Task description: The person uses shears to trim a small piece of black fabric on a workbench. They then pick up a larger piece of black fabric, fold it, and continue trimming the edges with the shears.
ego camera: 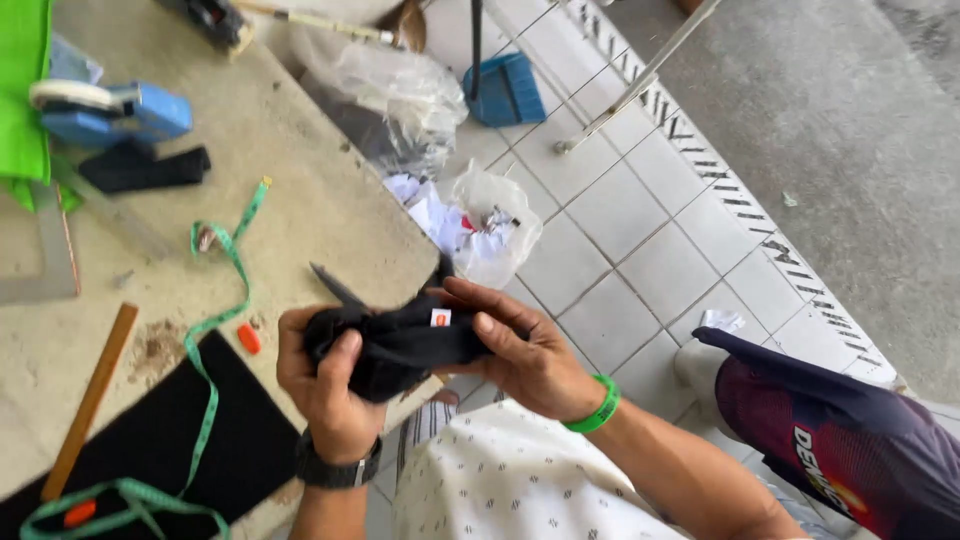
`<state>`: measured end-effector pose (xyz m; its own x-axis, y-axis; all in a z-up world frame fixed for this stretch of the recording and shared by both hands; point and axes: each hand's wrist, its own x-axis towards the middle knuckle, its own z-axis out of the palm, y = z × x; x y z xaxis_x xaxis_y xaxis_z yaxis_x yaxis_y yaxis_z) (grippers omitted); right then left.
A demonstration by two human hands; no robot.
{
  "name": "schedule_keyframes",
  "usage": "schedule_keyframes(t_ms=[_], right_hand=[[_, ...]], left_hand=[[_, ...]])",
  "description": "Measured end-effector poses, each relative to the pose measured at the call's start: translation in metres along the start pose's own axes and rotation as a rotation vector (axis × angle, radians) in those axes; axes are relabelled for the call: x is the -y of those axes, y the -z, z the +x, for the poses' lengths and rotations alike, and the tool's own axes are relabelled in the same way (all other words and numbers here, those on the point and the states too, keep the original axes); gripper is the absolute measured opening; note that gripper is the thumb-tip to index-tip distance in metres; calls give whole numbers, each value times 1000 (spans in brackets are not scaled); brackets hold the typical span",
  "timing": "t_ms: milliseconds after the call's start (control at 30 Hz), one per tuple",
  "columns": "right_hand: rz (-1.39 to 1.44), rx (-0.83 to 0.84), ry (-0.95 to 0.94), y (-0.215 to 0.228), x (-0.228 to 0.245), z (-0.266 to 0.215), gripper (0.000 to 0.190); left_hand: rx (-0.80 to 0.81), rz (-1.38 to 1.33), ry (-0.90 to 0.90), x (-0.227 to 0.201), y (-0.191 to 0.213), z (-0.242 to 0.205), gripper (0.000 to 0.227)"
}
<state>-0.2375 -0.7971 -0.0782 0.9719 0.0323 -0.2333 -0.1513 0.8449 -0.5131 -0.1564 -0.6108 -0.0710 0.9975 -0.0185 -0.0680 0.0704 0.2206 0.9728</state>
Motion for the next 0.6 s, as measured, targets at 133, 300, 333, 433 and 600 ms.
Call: schedule_keyframes(t_ms=[133, 300, 333, 433, 600], right_hand=[[-379, 18, 80, 5, 16, -4, 35], [-524, -77, 312, 10, 16, 1, 26], [-521, -72, 306, 7, 19, 1, 26], [-543, -37, 276, 4, 26, 3, 29], [-685, 0, 316, -6, 48, 11, 29]], left_hand=[[36, -127, -5, 9, -12, 3, 25], [158, -293, -175, 6, -27, 3, 14], [151, -290, -177, 7, -27, 2, 14], [149, -309, -185, 8, -26, 3, 17], [168, -334, -205, 12, -18, 3, 18]])
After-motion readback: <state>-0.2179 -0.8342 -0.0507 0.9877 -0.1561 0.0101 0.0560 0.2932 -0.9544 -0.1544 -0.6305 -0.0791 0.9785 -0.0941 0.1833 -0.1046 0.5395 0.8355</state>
